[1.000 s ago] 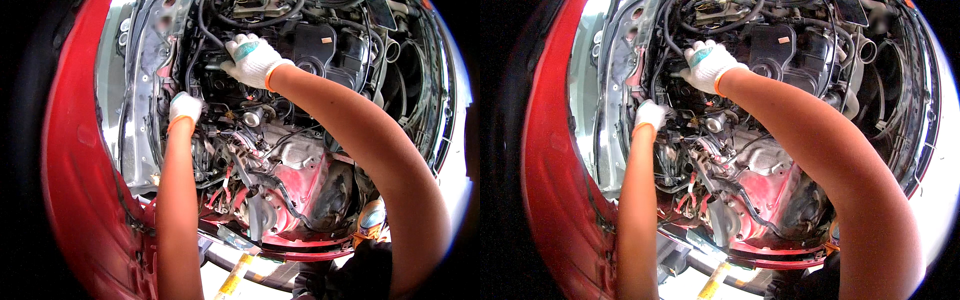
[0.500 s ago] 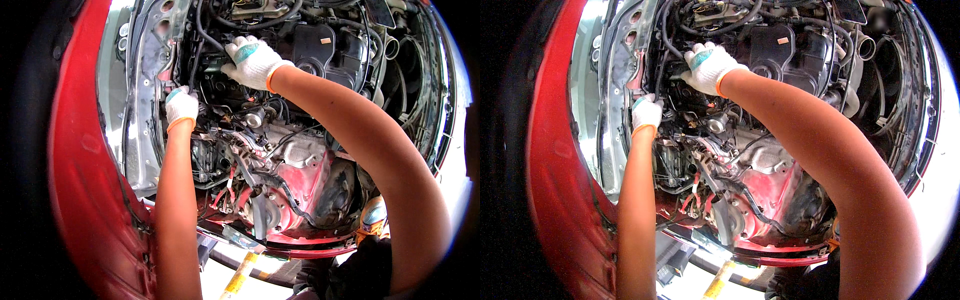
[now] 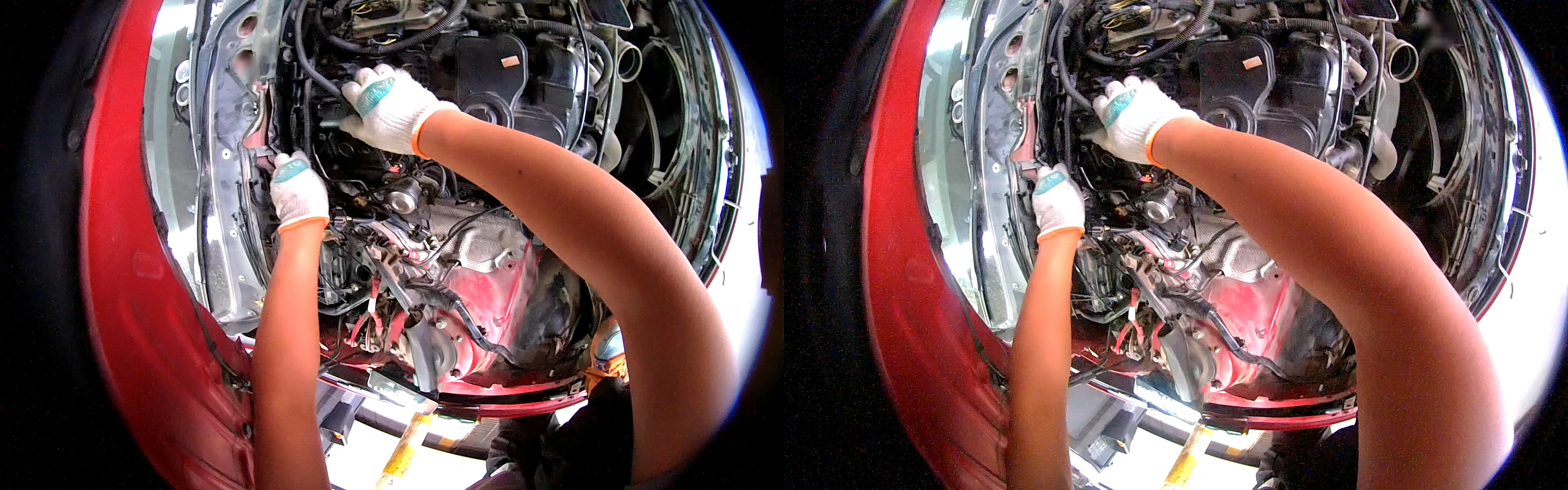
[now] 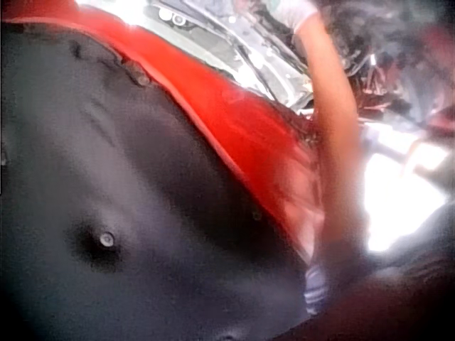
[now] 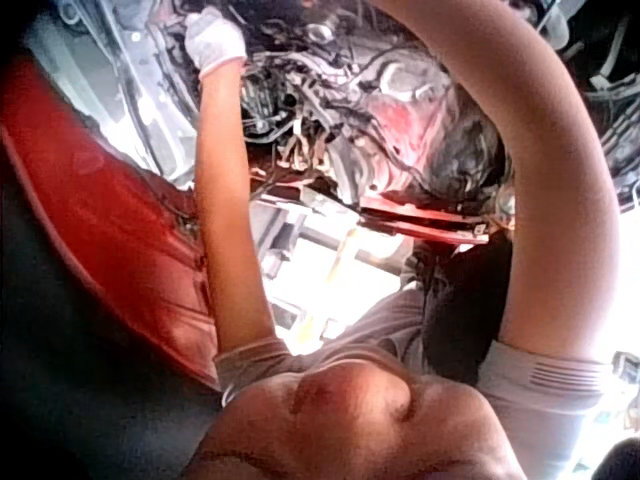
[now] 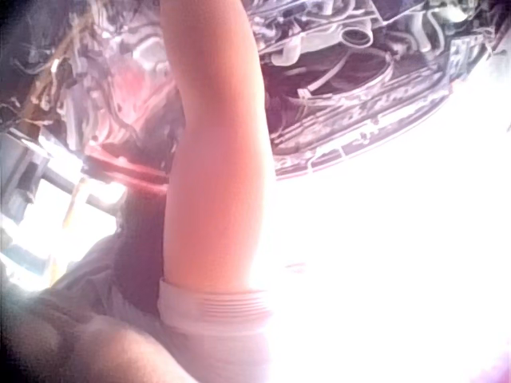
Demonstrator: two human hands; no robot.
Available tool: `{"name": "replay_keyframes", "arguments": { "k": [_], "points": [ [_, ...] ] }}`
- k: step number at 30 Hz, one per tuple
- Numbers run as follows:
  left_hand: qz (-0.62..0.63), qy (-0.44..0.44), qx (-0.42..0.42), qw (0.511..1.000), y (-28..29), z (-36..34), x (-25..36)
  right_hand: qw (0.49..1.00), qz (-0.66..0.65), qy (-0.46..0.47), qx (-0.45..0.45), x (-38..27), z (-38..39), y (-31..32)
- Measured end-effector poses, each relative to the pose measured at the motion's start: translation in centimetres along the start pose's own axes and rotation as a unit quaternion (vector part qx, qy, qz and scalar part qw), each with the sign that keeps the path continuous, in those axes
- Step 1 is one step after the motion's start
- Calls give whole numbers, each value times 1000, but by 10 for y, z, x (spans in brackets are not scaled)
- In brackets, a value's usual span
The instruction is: The person works on a car engine with the hood open, wearing gloves. They manipulate various hoses and connectors within the engine bay, using a screwdriver to loosen a clamp on a hose. The person continues to adjust and route the hoses and wires throughout the engine compartment.
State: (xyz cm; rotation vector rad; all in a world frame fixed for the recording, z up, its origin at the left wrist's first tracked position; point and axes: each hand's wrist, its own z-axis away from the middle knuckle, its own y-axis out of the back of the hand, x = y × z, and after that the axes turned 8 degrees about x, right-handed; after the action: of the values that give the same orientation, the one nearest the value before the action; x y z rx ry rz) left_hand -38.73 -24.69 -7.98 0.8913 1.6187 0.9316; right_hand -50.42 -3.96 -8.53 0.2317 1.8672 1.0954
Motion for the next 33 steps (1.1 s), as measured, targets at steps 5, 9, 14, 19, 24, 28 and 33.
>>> {"name": "replay_keyframes", "arguments": {
  "k": [5,9,14,19,24,28,33],
  "points": [
    [67,9,-8,998,-1,-13,-22,1000,-11,-1,6,0,0,0],
    [157,215,-115,957,12,-8,-10,1000,-25,-1,10,1,1,3],
    [62,118,-104,986,8,-5,-1,1000,-17,-7,9,1,1,4],
    [-29,109,7,994,-21,6,-3,1000,-25,-3,6,-2,0,3],
    [-67,75,-8,995,-22,2,-1,999,-22,8,32,3,3,-2],
    [-52,98,-33,993,-21,0,-4,1000,-10,15,25,0,2,-2],
    [-64,147,-38,986,-24,-6,13,1000,10,6,23,2,2,1]
  ]
}}
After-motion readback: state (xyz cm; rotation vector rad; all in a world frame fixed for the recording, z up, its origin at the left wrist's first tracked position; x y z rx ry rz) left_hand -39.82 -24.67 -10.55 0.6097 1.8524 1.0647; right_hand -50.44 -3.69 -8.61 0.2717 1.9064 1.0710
